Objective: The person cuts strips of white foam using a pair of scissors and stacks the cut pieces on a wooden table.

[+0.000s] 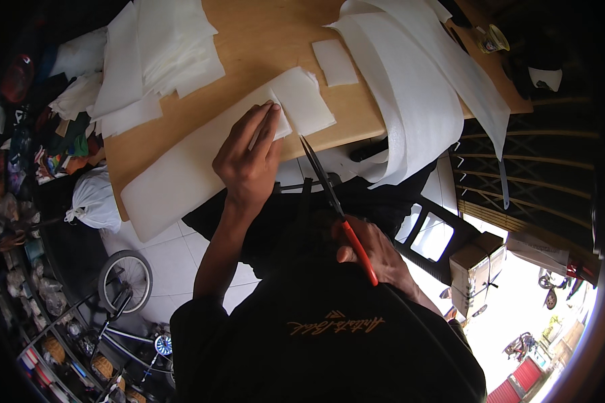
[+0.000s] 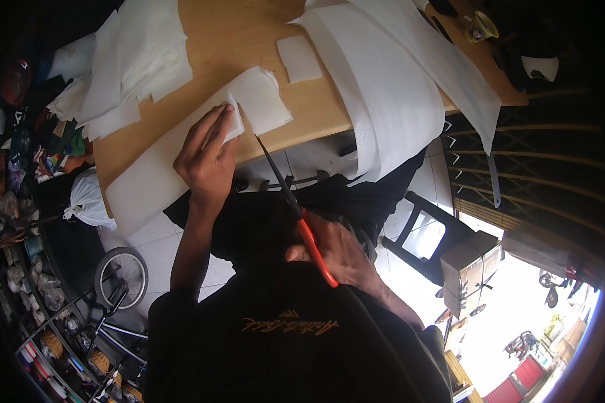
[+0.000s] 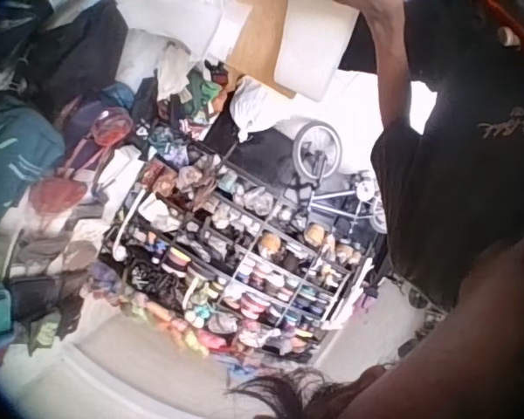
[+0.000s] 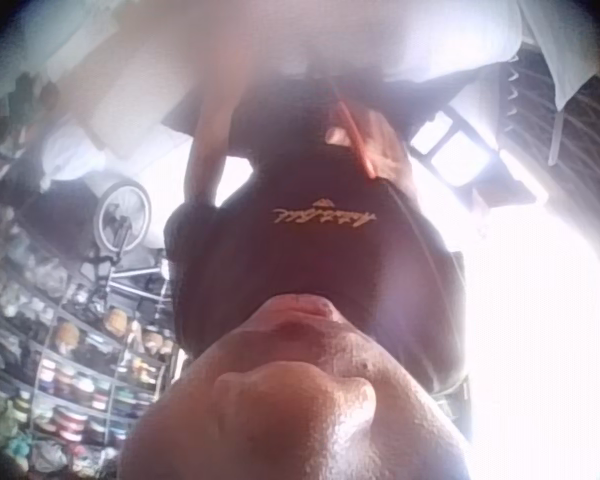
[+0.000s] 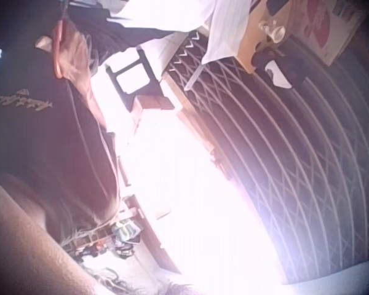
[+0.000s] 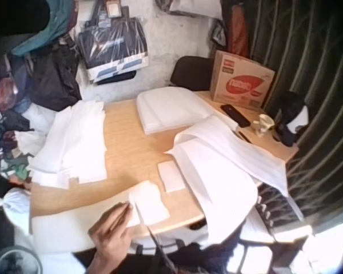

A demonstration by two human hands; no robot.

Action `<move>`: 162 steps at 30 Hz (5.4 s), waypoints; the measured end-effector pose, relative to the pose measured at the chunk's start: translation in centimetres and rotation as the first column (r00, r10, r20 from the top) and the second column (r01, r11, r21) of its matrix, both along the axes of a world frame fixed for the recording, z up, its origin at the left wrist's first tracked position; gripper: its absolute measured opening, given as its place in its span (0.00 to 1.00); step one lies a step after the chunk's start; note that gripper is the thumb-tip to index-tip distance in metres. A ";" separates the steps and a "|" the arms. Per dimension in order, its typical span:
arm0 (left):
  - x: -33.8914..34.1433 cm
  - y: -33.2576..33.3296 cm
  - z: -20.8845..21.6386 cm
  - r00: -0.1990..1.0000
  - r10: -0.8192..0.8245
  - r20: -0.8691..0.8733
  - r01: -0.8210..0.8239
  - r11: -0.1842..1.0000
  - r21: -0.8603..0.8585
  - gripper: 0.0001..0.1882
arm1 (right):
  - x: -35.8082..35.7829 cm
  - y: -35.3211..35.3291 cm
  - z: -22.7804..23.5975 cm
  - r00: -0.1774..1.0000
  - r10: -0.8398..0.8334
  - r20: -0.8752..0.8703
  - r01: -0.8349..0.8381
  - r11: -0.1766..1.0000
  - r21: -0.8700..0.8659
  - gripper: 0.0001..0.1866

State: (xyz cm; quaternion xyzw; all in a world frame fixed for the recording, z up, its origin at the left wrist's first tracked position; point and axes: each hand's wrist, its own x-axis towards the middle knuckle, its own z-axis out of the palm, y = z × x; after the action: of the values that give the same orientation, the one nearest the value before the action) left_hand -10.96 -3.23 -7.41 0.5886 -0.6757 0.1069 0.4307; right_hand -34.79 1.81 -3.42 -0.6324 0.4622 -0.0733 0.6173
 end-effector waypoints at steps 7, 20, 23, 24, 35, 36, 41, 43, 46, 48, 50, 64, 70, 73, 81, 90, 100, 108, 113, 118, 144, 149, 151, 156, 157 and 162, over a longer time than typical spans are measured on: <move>-1.3 0.7 -0.9 0.996 -0.036 0.076 0.037 0.999 -0.005 0.21 | 0.6 -1.0 0.1 0.999 -0.036 0.003 0.036 0.996 0.080 0.53; -2.5 1.0 -0.9 0.983 -0.081 0.162 0.085 0.996 -0.017 0.15 | 2.1 -3.5 0.2 0.997 -0.057 0.049 0.051 0.992 0.116 0.48; -2.9 1.2 -1.0 0.980 -0.106 0.168 0.111 0.994 -0.020 0.17 | 2.3 -3.9 0.3 0.996 -0.087 0.027 0.084 0.992 0.095 0.47; -3.1 1.3 -1.3 0.978 -0.114 0.176 0.121 0.992 -0.033 0.15 | 2.2 -4.1 -0.2 0.995 -0.091 0.036 0.087 0.992 0.096 0.46; -2.2 0.2 -1.7 0.972 -0.114 0.207 0.127 0.990 -0.052 0.13 | 3.7 -7.1 -1.2 0.994 0.043 -0.101 -0.067 0.966 -0.251 0.19; -2.1 0.0 -1.7 0.973 -0.113 0.203 0.126 0.991 -0.050 0.13 | 3.5 -7.2 -1.8 0.994 0.091 -0.065 -0.110 0.900 -0.423 0.17; -1.7 -0.3 -1.8 0.981 -0.095 0.167 0.103 0.994 -0.037 0.14 | 4.8 -8.0 0.5 0.997 0.015 -0.079 -0.042 0.934 -0.354 0.20; -1.9 -0.2 -1.8 0.982 -0.091 0.164 0.097 0.995 -0.026 0.15 | 5.0 -7.8 0.0 0.998 -0.066 -0.013 0.056 0.929 -0.367 0.33; -2.0 -0.2 -1.8 0.986 -0.077 0.147 0.075 0.997 0.019 0.17 | 5.0 -7.5 -0.8 0.984 -0.175 -0.017 0.163 0.946 -0.281 0.38; -1.8 -0.4 -1.7 0.987 -0.045 0.155 0.037 0.998 0.054 0.19 | 4.0 -7.2 -1.2 0.983 -0.182 -0.011 0.176 0.962 -0.211 0.39; -1.5 -0.7 -1.5 0.988 -0.024 0.154 0.012 0.997 0.078 0.21 | 2.7 -6.8 -0.9 0.983 -0.184 0.004 0.184 0.977 -0.109 0.40; -5.6 -3.5 0.9 0.964 -0.231 0.130 0.187 0.939 0.288 0.32 | -1.9 -1.8 -2.0 0.791 -0.495 0.359 0.502 0.861 0.081 0.35; -5.1 -5.3 -1.1 0.924 -0.246 0.293 0.152 0.939 0.308 0.24 | -3.1 -2.3 -2.2 0.777 -0.480 0.406 0.485 0.869 0.099 0.32; -5.5 -5.0 0.1 0.943 -0.259 0.210 0.187 0.932 0.311 0.24 | -3.5 -2.4 -3.1 0.757 -0.507 0.413 0.508 0.853 0.117 0.33; -4.5 -5.6 -0.3 0.979 -0.180 0.099 0.152 0.959 0.240 0.19 | -4.1 -2.6 -3.7 0.757 -0.474 0.449 0.471 0.873 0.128 0.32; -5.5 -11.3 3.2 0.984 -0.173 0.048 0.153 0.948 0.278 0.21 | -4.5 -2.8 -3.3 0.782 -0.491 0.384 0.486 0.866 0.117 0.36; -0.6 -2.9 7.9 0.993 -0.112 -0.030 0.112 0.862 0.494 0.23 | -4.7 -2.6 -3.0 0.876 -0.421 0.237 0.444 0.895 -0.051 0.35; 12.4 11.2 1.5 0.422 0.893 0.155 -0.820 0.302 0.487 0.32 | -3.0 -1.9 -5.3 0.899 -0.301 0.320 0.294 0.953 0.071 0.39; 11.0 12.3 1.7 0.425 0.905 0.032 -0.710 0.311 0.632 0.37 | -1.6 -2.3 -5.0 0.920 -0.183 0.347 0.164 0.983 0.083 0.38; 10.2 13.5 2.8 0.441 0.735 -0.515 -0.420 0.676 0.605 0.28 | -1.1 -1.9 -4.4 0.915 -0.152 0.374 0.156 0.988 0.022 0.38; 7.4 3.1 12.7 0.201 0.007 -0.980 0.472 0.875 0.103 0.18 | -2.7 -2.3 3.2 0.757 -0.003 0.654 -0.230 0.935 0.270 0.42; 7.2 2.4 11.2 0.213 0.046 -0.976 0.500 0.853 0.150 0.19 | -3.1 -3.3 6.4 0.825 -0.007 0.565 -0.339 0.793 0.505 0.43; 7.2 2.4 11.0 0.203 0.018 -0.979 0.503 0.856 0.120 0.20 | -2.9 -3.9 6.4 0.829 0.029 0.559 -0.399 0.731 0.553 0.43; 7.6 2.8 10.6 0.179 -0.028 -0.984 0.538 0.839 0.074 0.20 | -2.8 -5.1 6.5 0.844 0.146 0.516 -0.476 0.648 0.595 0.44; 7.6 2.7 10.4 0.170 -0.037 -0.985 0.544 0.837 0.062 0.20 | -2.9 -5.3 6.6 0.849 0.157 0.504 -0.473 0.651 0.593 0.44; 7.7 3.0 10.4 0.229 0.008 -0.973 0.570 0.810 0.141 0.32 | -2.8 -5.8 7.4 0.850 0.223 0.477 -0.491 0.663 0.565 0.45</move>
State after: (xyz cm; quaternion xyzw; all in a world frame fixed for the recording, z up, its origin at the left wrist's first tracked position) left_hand -3.27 -0.26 3.00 0.4796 -0.3856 -0.5147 0.5969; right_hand -37.62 -4.01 3.96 -0.4219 0.1969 0.1056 0.8786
